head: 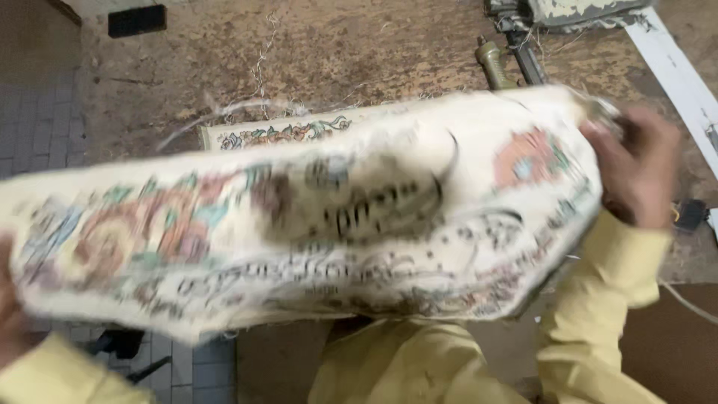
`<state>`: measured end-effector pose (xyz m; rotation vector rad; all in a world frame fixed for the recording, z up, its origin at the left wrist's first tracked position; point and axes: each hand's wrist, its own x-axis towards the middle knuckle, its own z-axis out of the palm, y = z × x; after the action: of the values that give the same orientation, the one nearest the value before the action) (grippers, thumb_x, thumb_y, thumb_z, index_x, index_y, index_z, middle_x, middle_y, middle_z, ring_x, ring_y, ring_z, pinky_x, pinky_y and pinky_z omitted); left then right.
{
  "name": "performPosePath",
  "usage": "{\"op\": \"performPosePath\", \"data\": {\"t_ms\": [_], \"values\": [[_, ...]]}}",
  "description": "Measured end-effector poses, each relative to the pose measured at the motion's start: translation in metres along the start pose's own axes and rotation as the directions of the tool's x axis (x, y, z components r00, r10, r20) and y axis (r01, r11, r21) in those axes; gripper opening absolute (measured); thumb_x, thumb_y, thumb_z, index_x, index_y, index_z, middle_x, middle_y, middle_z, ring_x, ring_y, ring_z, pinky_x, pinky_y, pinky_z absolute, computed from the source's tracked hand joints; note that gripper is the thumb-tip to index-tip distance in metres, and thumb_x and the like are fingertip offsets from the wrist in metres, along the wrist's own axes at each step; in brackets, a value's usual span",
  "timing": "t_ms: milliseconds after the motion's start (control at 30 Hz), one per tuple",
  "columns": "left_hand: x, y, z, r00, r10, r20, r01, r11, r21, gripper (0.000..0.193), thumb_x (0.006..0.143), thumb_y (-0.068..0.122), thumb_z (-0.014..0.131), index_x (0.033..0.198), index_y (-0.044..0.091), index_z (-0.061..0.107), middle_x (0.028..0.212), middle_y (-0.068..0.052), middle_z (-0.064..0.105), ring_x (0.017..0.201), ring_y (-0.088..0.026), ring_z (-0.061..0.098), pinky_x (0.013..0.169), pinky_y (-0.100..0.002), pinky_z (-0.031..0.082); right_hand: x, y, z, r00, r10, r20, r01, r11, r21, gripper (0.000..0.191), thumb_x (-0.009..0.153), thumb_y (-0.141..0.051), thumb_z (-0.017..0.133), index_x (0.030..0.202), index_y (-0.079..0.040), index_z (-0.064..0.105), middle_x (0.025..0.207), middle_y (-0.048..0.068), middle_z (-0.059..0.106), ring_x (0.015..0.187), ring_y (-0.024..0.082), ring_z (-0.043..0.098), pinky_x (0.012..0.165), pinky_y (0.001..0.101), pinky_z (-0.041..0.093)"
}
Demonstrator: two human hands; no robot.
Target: The person repeatedly aligns a dark patterned textile over a larger embroidered textile on a workbench, smoothing and adjusting both layers by hand. The person lifts and repositions the top textile multiple times to check alignment and then smooths the surface.
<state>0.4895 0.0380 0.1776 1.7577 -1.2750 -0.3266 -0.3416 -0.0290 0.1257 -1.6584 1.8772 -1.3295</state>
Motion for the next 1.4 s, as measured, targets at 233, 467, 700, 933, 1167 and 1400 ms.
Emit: {"op": "performPosePath", "data": {"t_ms": [233, 467, 700, 933, 1167, 1400], "values": [[0.045, -0.055, 0.238, 0.994, -0.098, 0.056, 0.074, 0.941, 0.331, 0.037, 0.104, 0.039, 0.063, 0.114, 0.003, 0.068, 0.106, -0.029, 0.069, 0.101, -0.051, 0.064, 0.086, -0.058, 0.048, 0.067, 0.093, 0.208, 0.977, 0.065, 0.204, -0.056, 0.997, -0.049, 0.056, 0.102, -0.031, 0.072, 0.144, -0.001, 0.05, 0.126, 0.028, 0.065, 0.111, 0.04, 0.065, 0.095, 0.0487, 0.05], [-0.074, -0.091, 0.255, 0.96, -0.271, 0.067, 0.181, 0.786, 0.591, 0.08, 0.08, 0.041, 0.085, 0.144, 0.006, 0.052, 0.144, -0.028, 0.047, 0.129, -0.048, 0.048, 0.102, -0.067, 0.041, -0.034, 0.113, 0.17, 0.805, 0.538, 0.251, -0.491, 0.841, -0.227, 0.077, 0.084, -0.034, 0.085, 0.145, -0.005, 0.048, 0.113, 0.023, 0.069, 0.097, 0.034, 0.068, 0.084, 0.0421, 0.057], [-0.13, -0.151, 0.2, 0.976, -0.196, -0.094, 0.215, 0.806, 0.552, 0.057, 0.072, 0.016, 0.088, 0.126, 0.008, 0.071, 0.13, -0.022, 0.066, 0.118, -0.044, 0.062, 0.099, -0.052, 0.051, -0.156, 0.104, 0.143, 0.732, 0.612, 0.301, -0.591, 0.789, -0.167, 0.072, 0.08, -0.014, 0.084, 0.143, -0.006, 0.051, 0.115, 0.023, 0.074, 0.091, 0.028, 0.072, 0.078, 0.0395, 0.062], [-0.142, -0.17, 0.161, 0.934, -0.352, -0.057, 0.356, 0.91, 0.214, 0.036, 0.083, -0.002, 0.078, 0.118, 0.007, 0.079, 0.109, -0.018, 0.076, 0.087, -0.028, 0.071, 0.078, -0.038, 0.055, -0.176, 0.14, 0.145, 0.891, 0.356, 0.283, -0.411, 0.896, 0.167, 0.074, 0.088, 0.0, 0.073, 0.155, -0.008, 0.042, 0.143, 0.018, 0.058, 0.128, 0.024, 0.057, 0.105, 0.0337, 0.048], [-0.225, -0.15, 0.109, 0.901, -0.433, 0.005, 0.432, 0.898, -0.078, 0.04, 0.083, -0.012, 0.076, 0.122, -0.001, 0.074, 0.119, -0.016, 0.073, 0.101, -0.018, 0.07, 0.087, -0.029, 0.057, -0.173, 0.176, 0.132, 0.902, 0.264, 0.341, -0.348, 0.913, 0.213, 0.053, 0.085, 0.006, 0.075, 0.136, -0.002, 0.063, 0.142, 0.015, 0.062, 0.129, 0.023, 0.058, 0.108, 0.0336, 0.046], [-0.248, -0.153, 0.139, 0.949, -0.303, -0.082, 0.305, 0.953, 0.001, 0.039, 0.086, -0.013, 0.074, 0.123, -0.001, 0.075, 0.121, -0.02, 0.074, 0.1, -0.02, 0.069, 0.085, -0.031, 0.054, -0.193, 0.175, 0.144, 0.854, 0.466, 0.231, -0.509, 0.841, 0.183, 0.044, 0.088, 0.004, 0.075, 0.131, -0.003, 0.069, 0.127, 0.013, 0.071, 0.114, 0.022, 0.065, 0.099, 0.0327, 0.052]]}}
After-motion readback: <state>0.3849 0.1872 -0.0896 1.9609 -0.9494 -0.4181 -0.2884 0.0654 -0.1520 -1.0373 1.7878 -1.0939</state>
